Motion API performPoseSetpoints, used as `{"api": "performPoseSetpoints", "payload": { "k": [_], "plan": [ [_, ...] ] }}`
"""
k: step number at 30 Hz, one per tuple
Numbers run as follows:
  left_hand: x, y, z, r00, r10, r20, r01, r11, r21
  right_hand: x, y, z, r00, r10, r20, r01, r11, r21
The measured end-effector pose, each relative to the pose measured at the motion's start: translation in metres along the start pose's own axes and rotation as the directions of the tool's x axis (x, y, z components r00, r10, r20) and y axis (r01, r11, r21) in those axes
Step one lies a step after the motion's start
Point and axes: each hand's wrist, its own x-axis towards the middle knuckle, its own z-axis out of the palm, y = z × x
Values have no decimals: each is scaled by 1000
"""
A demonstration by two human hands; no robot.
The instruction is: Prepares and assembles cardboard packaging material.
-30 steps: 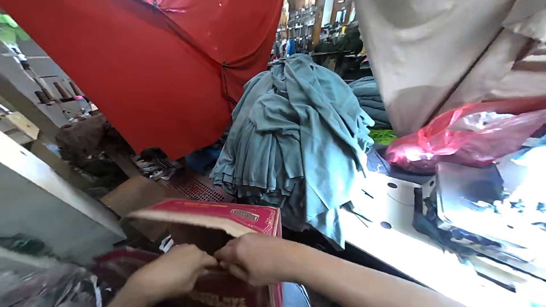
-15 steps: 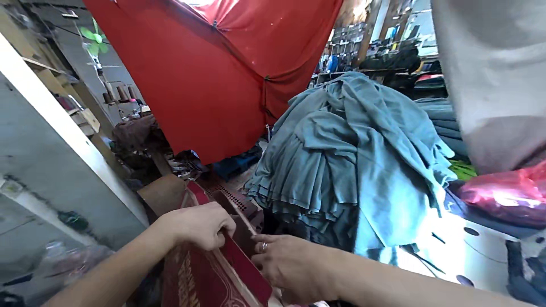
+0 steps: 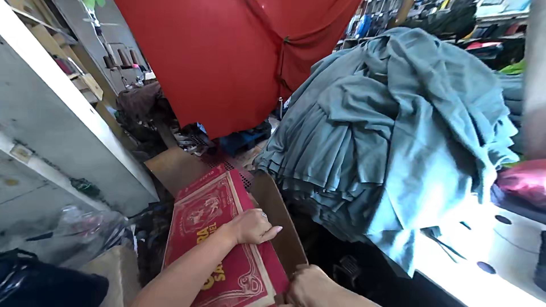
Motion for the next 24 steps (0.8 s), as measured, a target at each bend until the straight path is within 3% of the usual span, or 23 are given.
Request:
{"api": "performPoseSetpoints", "payload": {
  "k": [5, 7, 8, 9, 10, 11, 12, 13, 16, 18, 20, 24],
  "plan": [
    [15, 4, 50, 999, -24, 37, 27, 995, -98, -30, 16, 44, 988, 6, -151, -8, 1000, -8],
    [13, 5, 53, 987, -122, 100, 130, 988, -83, -48, 22, 59, 968, -7, -251, 17, 999, 35],
    [11, 9, 41, 942, -250, 224, 267, 962, -52, -59, 25, 67, 949, -12, -314, 40, 996, 83],
    [13, 15, 21, 829, -395, 397, 439, 898, -23, -70, 30, 75, 926, -21, -377, 71, 990, 120],
    [9, 9, 15, 789, -444, 425, 493, 870, -4, -78, 37, 84, 910, -22, -413, 96, 982, 160],
    [1, 3, 19, 833, -422, 357, 459, 888, -23, -84, 43, 93, 901, -33, -432, 125, 975, 186],
    [-8, -6, 37, 933, -314, 175, 326, 944, -45, -85, 47, 100, 905, -45, -422, 140, 970, 197],
    [-8, -9, 48, 977, -209, 45, 211, 975, -65, -82, 50, 105, 924, -53, -380, 138, 969, 202],
    [18, 6, 43, 991, -9, -134, 9, 1000, -7, -72, 50, 98, 990, -15, -143, 45, 976, 212],
    [23, 14, 22, 973, 77, -220, -58, 994, 93, -74, 50, 98, 987, -11, -159, 37, 987, 158],
    [7, 11, -8, 953, 87, -291, -35, 983, 180, -92, 60, 107, 948, -27, -316, 68, 990, 120],
    [-64, 4, -85, 858, -9, -513, 224, 906, 360, -135, 93, 163, 810, 63, -583, 41, 986, 163]
  ]
}}
